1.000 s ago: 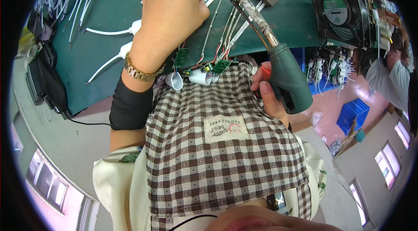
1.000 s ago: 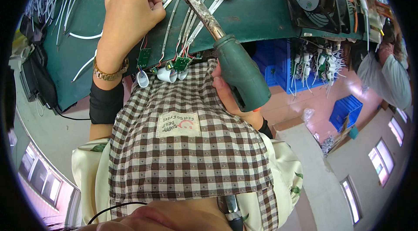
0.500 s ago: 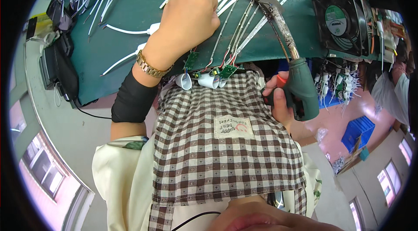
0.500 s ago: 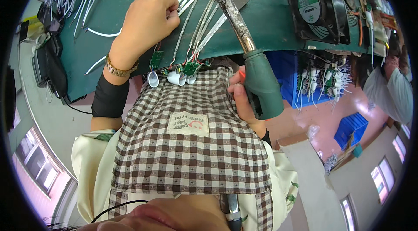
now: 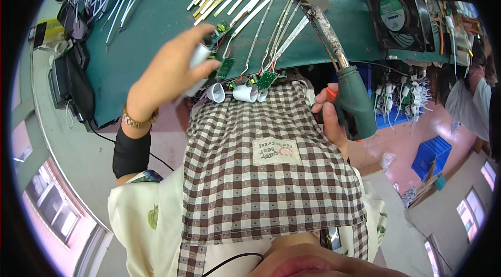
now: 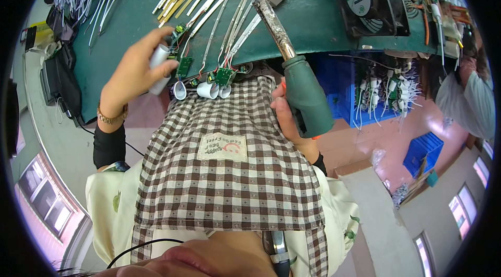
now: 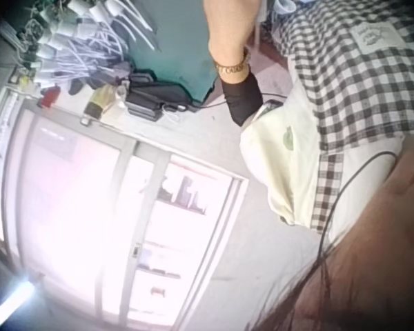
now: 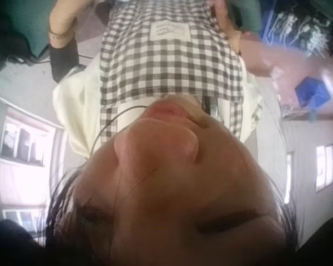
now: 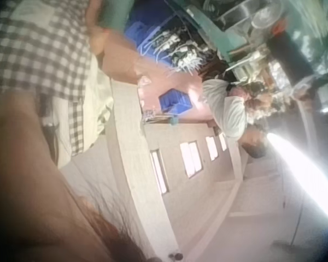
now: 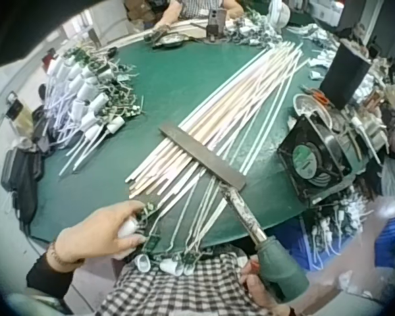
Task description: The person solders wires to LED strips using a soldering iron and applies glue to the strips using a hot glue gun.
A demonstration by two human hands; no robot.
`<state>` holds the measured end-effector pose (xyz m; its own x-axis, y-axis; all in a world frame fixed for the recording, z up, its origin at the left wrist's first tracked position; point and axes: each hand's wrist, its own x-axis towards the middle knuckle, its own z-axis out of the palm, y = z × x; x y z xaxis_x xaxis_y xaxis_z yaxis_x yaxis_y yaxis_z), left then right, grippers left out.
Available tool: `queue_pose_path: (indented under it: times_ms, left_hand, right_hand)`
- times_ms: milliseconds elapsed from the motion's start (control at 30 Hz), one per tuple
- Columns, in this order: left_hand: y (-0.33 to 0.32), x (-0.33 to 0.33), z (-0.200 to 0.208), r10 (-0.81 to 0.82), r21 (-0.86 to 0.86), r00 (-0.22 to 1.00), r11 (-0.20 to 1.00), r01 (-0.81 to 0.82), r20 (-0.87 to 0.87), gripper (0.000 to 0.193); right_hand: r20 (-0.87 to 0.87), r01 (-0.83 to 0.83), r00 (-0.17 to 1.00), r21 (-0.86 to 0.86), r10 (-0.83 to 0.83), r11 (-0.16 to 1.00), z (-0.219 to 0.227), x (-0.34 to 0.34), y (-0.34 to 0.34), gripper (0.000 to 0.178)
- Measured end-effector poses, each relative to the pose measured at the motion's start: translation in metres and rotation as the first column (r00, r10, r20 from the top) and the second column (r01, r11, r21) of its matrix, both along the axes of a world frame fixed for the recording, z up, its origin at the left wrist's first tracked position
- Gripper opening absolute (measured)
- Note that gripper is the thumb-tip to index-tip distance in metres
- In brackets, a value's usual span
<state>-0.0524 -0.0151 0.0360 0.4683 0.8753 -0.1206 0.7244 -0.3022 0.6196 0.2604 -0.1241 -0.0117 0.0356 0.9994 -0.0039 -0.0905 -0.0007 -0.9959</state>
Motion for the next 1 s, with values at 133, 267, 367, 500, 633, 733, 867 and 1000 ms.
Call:
queue_pose_path:
  times_ms: [133,267,367,500,633,733,867,1000]
  left_hand:
    - [-0.024,0.022,-0.006,-0.010,0.128,1.000,0.992,0.007,0.026,0.051]
    - [-0.030,0.031,0.007,-0.025,0.268,0.994,0.962,0.052,-0.105,0.039]
    - [-0.029,0.042,0.009,-0.047,0.233,0.998,0.971,0.057,-0.047,0.041]
    - [-0.017,0.046,0.001,-0.165,0.393,0.978,0.897,0.202,-0.127,0.044]
    - [0.007,0.051,-0.024,0.058,0.303,0.998,0.951,-0.067,0.036,0.041]
    - [0.017,0.058,-0.034,0.207,0.353,0.976,0.910,-0.218,0.070,0.030]
    - [0.033,0.073,-0.044,0.108,0.501,0.994,0.861,-0.090,-0.007,0.016]
    - [0.042,0.081,-0.043,0.148,0.465,0.979,0.883,-0.066,-0.141,0.020]
  right_hand:
    - [0.054,0.003,0.999,0.019,-0.004,1.000,-0.002,-0.004,-0.004,0.038]
    - [0.056,-0.007,0.998,0.036,0.005,0.999,-0.003,-0.005,-0.006,0.038]
    - [0.052,0.037,0.998,0.029,-0.038,0.999,-0.008,-0.001,-0.012,0.038]
    - [0.047,0.034,0.998,-0.004,-0.034,0.999,-0.011,-0.003,-0.013,0.038]
    - [0.064,0.024,0.998,0.011,-0.024,1.000,-0.012,-0.003,-0.012,0.037]
    - [0.137,0.013,0.991,0.010,-0.014,1.000,-0.015,-0.001,-0.013,0.036]
    - [0.150,0.000,0.989,0.028,-0.004,1.000,-0.019,0.003,-0.011,0.035]
    - [0.135,0.043,0.990,0.054,-0.050,0.998,-0.020,0.001,-0.007,0.033]
